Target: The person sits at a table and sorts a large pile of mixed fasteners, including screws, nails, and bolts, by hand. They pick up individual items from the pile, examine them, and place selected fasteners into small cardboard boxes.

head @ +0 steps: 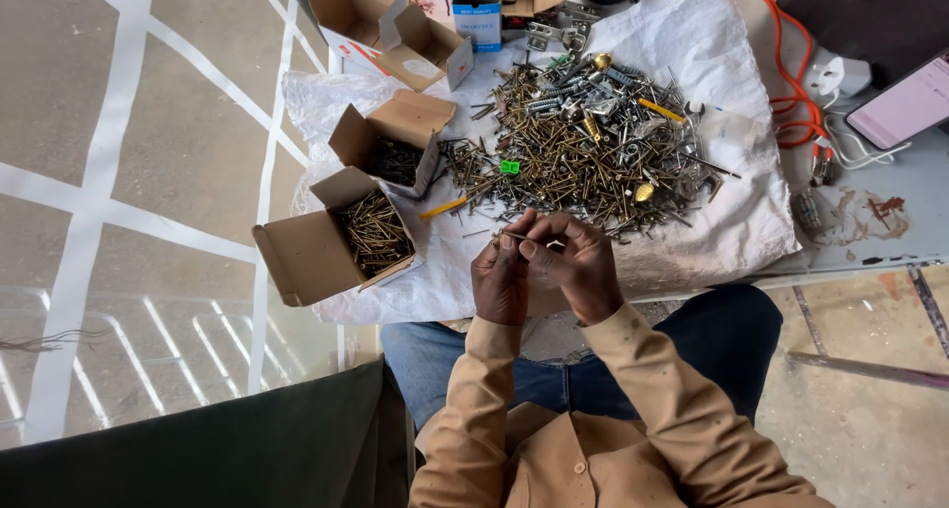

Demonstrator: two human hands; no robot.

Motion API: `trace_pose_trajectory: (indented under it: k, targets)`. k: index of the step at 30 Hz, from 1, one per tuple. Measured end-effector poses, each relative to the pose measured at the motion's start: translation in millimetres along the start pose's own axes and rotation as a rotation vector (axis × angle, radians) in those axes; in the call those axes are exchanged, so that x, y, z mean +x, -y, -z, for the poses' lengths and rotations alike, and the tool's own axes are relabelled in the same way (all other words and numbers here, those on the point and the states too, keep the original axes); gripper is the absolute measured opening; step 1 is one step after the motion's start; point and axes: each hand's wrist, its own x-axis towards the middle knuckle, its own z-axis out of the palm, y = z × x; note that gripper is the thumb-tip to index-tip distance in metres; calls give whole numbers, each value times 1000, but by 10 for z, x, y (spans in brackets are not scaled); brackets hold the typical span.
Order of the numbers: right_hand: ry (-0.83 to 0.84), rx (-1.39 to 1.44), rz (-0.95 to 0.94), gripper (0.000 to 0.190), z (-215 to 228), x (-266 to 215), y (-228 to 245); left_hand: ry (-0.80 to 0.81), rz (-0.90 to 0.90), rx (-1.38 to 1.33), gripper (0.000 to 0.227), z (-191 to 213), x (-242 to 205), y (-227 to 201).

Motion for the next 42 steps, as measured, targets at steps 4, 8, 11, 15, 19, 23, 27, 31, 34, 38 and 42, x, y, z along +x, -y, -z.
trace_pose_trajectory:
  k: [4,8,11,15,19,23,27,31,34,38,42]
  targets:
    - [-38,-97,-10,15,-17,-56,54,6,16,16,32,54,-11,50]
    - [19,-330,64,19,32,-26,81,37,6,-57,29,191,37,154]
    - [69,-436,91,18,-53,-31,224,65,-2,-58,25,129,23,70]
    - [144,-821,365,19,-37,-65,164,101,-25,-75,23,159,39,112]
    - [169,-890,360,18,-57,-73,80,125,-10,-87,26,225,48,136]
    - [167,-876,343,15,-151,-108,130,138,6,-79,30,229,31,124]
    - [139,-791,297,18,-35,-127,-103,196,31,16,46,26,-2,-60]
    - [203,-613,163,26,20,-122,-14,235,-4,-1,42,62,-7,-50]
    - [244,-629,164,26,-52,-90,299,198,-12,-10,30,261,-16,106]
    - [335,-648,129,27,135,-5,384,139,-35,-15,25,280,-32,144]
    - [293,-845,199,10,519,213,295,93,-19,-131,24,288,-1,133]
